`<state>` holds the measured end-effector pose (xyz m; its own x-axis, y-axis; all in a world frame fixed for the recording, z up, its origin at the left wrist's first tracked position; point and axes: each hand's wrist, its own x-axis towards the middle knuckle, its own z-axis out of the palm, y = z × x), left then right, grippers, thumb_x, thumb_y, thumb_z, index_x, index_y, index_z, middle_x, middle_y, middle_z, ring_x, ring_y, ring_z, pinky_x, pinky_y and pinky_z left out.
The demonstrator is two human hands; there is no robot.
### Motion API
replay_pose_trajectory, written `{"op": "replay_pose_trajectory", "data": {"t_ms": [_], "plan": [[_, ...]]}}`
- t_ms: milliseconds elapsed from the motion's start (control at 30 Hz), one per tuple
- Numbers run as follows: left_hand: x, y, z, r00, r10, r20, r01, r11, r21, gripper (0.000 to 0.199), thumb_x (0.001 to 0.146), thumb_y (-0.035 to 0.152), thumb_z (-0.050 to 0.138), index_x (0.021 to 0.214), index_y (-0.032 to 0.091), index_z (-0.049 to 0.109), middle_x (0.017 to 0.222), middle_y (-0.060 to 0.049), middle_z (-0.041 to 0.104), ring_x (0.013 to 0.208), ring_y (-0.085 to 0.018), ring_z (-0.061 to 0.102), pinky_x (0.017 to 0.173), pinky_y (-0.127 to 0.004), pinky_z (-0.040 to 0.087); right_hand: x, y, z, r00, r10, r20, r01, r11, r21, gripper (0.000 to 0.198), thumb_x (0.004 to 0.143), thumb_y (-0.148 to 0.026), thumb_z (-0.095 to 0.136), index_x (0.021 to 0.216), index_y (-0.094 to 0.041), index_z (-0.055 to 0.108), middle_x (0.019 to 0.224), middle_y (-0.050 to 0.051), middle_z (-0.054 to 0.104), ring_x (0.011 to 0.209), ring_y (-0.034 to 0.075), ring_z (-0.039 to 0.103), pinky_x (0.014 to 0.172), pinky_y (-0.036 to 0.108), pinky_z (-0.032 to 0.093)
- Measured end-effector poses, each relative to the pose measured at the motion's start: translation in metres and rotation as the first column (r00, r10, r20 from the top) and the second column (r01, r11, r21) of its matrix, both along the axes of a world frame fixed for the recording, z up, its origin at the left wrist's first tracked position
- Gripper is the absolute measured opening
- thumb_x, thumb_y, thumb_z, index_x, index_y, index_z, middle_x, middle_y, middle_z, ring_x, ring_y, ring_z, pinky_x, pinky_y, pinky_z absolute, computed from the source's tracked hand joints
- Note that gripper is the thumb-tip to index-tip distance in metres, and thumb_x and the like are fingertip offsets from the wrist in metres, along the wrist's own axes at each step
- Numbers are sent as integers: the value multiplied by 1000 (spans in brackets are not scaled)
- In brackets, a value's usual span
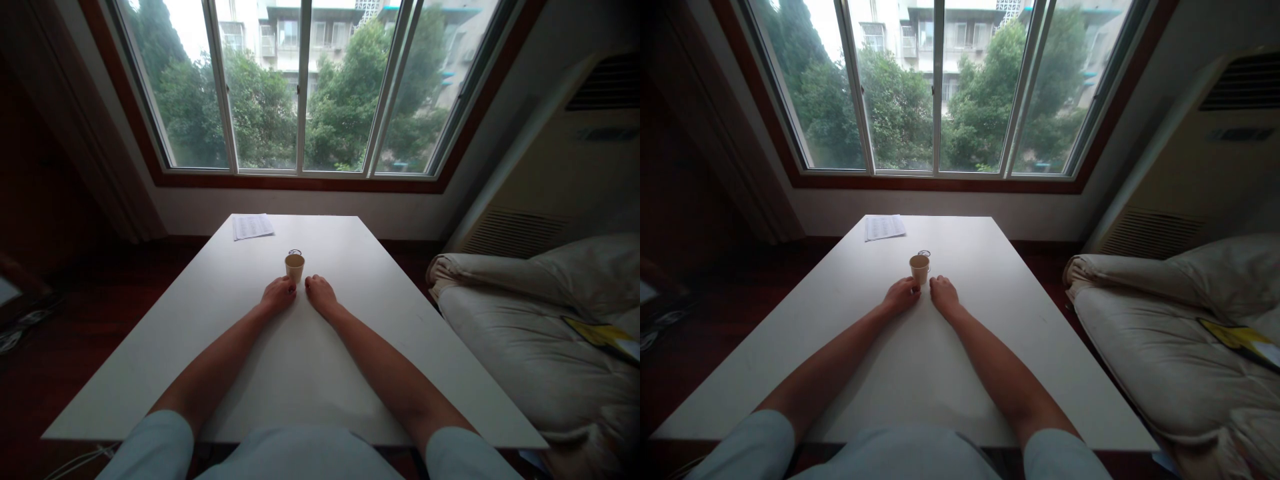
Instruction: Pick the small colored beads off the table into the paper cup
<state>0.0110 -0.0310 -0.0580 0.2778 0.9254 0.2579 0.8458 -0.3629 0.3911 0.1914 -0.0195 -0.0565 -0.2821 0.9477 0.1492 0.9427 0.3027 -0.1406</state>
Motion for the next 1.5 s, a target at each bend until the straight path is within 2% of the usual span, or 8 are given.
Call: {"op": "replay_pose_trajectory", "data": {"t_ms": [133, 333, 600, 733, 900, 1167, 1500], "plan": [[-1, 1, 1, 999, -29, 19, 30, 1000, -8, 19, 84, 23, 61, 99, 25, 72, 103, -5, 71, 94, -21, 63, 78, -29, 46, -3, -2, 1, 999, 30, 16, -30, 1000, -1, 26, 103, -20, 39, 110, -17, 64, 108, 12, 63, 100, 21, 55, 84, 28, 39], [-2, 3, 2, 998, -63, 11, 63, 998, -9, 19, 86, 21, 57, 93, 25, 75, 104, -5, 71, 93, -20, 63, 77, -28, 46, -2, -3, 3, 999, 40, 17, -40, 999, 15, 26, 103, -19, 40, 108, -16, 66, 109, 13, 62, 104, 21, 55, 87, 28, 39], [-4, 4, 2, 999, -47, 17, 47, 999, -17, 18, 88, 21, 56, 92, 21, 73, 103, -7, 70, 87, -18, 63, 76, -27, 45, -2, -4, 7, 999, 47, 14, -47, 999, -3, 26, 104, -19, 40, 110, -16, 66, 109, 13, 63, 103, 21, 56, 89, 28, 39], [-4, 5, 0, 999, -30, 12, 30, 999, -17, 19, 88, 21, 55, 92, 20, 73, 102, -7, 70, 87, -18, 62, 76, -27, 44, -2, -5, 8, 996, 90, 3, -90, 996, -3, 26, 104, -20, 41, 109, -16, 66, 108, 12, 64, 102, 20, 57, 88, 27, 39], [-5, 7, -4, 1000, -30, 4, 29, 999, 19, 20, 89, 21, 53, 93, 20, 73, 102, -7, 70, 87, -19, 63, 76, -27, 44, -4, -5, 5, 988, 146, -44, -146, 989, 21, 25, 104, -23, 42, 106, -17, 66, 107, 10, 65, 101, 18, 57, 87, 26, 38], [-4, 5, -4, 999, -29, 19, 29, 999, 25, 19, 90, 22, 53, 92, 20, 72, 102, -7, 70, 87, -18, 62, 74, -26, 43, -4, -3, -1, 986, 154, -66, -153, 988, 20, 20, 99, -18, 48, 107, -17, 66, 107, 9, 64, 103, 18, 56, 88, 25, 38], [-4, 5, -5, 999, -25, 23, 24, 1000, 17, 21, 90, 22, 53, 95, 21, 73, 102, -7, 69, 87, -18, 62, 75, -27, 44, -3, -2, -6, 979, 183, -87, -178, 982, 54, 20, 98, -22, 50, 107, -18, 68, 106, 9, 63, 102, 19, 55, 89, 26, 37]]}}
